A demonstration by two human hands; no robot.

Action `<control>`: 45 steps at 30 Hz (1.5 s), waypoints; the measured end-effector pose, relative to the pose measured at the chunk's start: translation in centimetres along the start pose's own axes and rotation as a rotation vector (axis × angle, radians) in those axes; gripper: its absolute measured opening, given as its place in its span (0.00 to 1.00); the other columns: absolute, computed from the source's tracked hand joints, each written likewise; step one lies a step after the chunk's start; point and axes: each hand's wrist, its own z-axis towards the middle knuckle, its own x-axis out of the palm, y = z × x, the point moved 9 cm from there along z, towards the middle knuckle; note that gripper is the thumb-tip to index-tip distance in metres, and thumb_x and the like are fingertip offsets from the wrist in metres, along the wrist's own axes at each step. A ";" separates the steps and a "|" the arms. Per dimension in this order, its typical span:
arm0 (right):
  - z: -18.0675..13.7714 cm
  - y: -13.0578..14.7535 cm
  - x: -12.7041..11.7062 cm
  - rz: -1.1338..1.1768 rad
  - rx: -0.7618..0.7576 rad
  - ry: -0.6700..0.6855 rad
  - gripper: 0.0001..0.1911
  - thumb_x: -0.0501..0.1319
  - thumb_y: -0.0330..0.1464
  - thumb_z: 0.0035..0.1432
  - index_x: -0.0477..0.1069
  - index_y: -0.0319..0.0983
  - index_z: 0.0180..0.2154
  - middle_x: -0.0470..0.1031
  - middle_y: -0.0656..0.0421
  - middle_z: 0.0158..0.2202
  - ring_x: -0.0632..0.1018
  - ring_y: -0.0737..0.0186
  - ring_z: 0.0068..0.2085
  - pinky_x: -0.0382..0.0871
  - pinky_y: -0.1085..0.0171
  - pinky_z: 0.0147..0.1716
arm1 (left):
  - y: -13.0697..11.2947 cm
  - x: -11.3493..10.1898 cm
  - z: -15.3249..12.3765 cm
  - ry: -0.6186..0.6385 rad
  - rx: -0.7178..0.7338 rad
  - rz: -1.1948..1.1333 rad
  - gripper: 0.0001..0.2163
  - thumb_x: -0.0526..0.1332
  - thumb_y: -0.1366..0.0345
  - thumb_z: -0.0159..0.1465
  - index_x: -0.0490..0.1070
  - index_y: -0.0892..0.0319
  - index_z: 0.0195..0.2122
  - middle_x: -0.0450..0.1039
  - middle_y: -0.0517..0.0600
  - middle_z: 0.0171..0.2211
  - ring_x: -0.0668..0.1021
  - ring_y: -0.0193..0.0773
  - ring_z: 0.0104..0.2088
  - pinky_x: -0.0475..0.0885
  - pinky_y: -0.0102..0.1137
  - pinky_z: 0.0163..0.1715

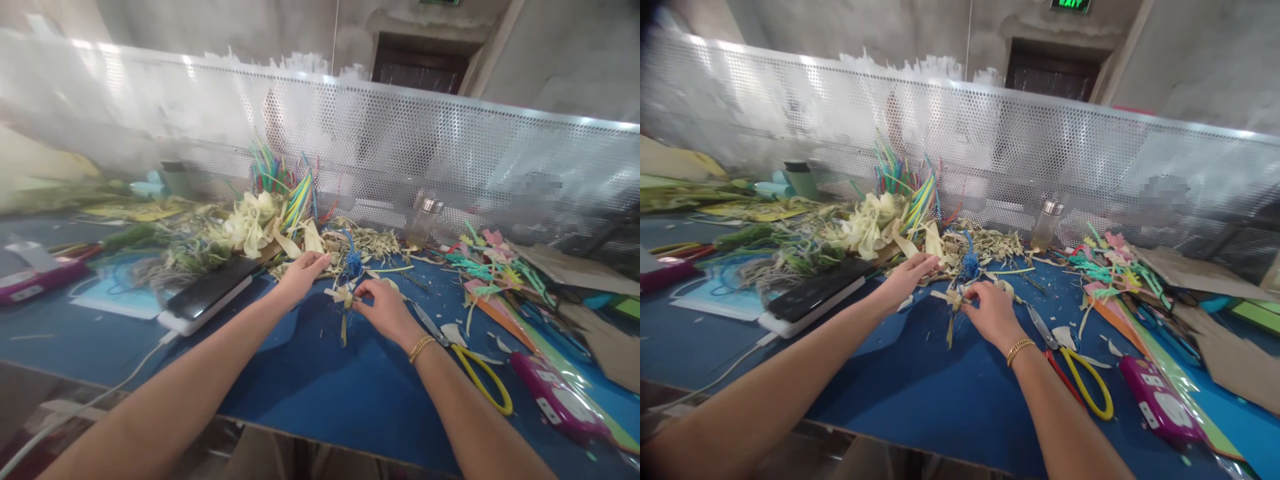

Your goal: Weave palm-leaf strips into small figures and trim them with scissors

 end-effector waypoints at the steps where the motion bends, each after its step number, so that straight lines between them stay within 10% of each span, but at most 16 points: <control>1: 0.1 0.0 -0.6 0.018 -0.009 -0.065 0.06 0.65 0.33 0.50 0.72 0.41 0.32 0.75 0.59 0.34 0.74 0.60 0.38 0.62 0.63 0.39 | 0.2 0.0 -0.1 -0.009 -0.044 -0.098 0.21 0.57 0.45 0.57 0.72 0.59 0.38 0.75 0.51 0.37 0.74 0.38 0.36 0.64 0.29 0.33; 8: -0.2 0.7 -1.9 0.134 -0.048 -0.304 0.05 0.64 0.33 0.51 0.70 0.41 0.32 0.75 0.60 0.31 0.74 0.61 0.33 0.64 0.62 0.37 | -0.1 5.1 -2.3 0.361 -0.121 -0.337 0.18 0.71 0.58 0.46 0.75 0.61 0.36 0.77 0.51 0.33 0.76 0.39 0.35 0.67 0.32 0.39; 28: -0.5 1.2 -2.2 0.523 -0.050 -0.405 0.10 0.62 0.38 0.54 0.73 0.40 0.25 0.74 0.59 0.29 0.74 0.61 0.35 0.66 0.62 0.40 | 0.3 5.3 -2.6 0.245 -0.133 -0.385 0.10 0.71 0.62 0.45 0.74 0.63 0.20 0.71 0.48 0.20 0.70 0.32 0.23 0.62 0.29 0.26; 45: 0.1 -2.3 3.5 1.208 0.447 -0.128 0.20 0.67 0.48 0.44 0.76 0.39 0.33 0.77 0.58 0.33 0.72 0.62 0.33 0.60 0.65 0.30 | 0.5 5.9 -3.4 0.264 -0.210 -0.333 0.09 0.70 0.62 0.45 0.75 0.62 0.24 0.70 0.45 0.20 0.68 0.30 0.21 0.61 0.26 0.23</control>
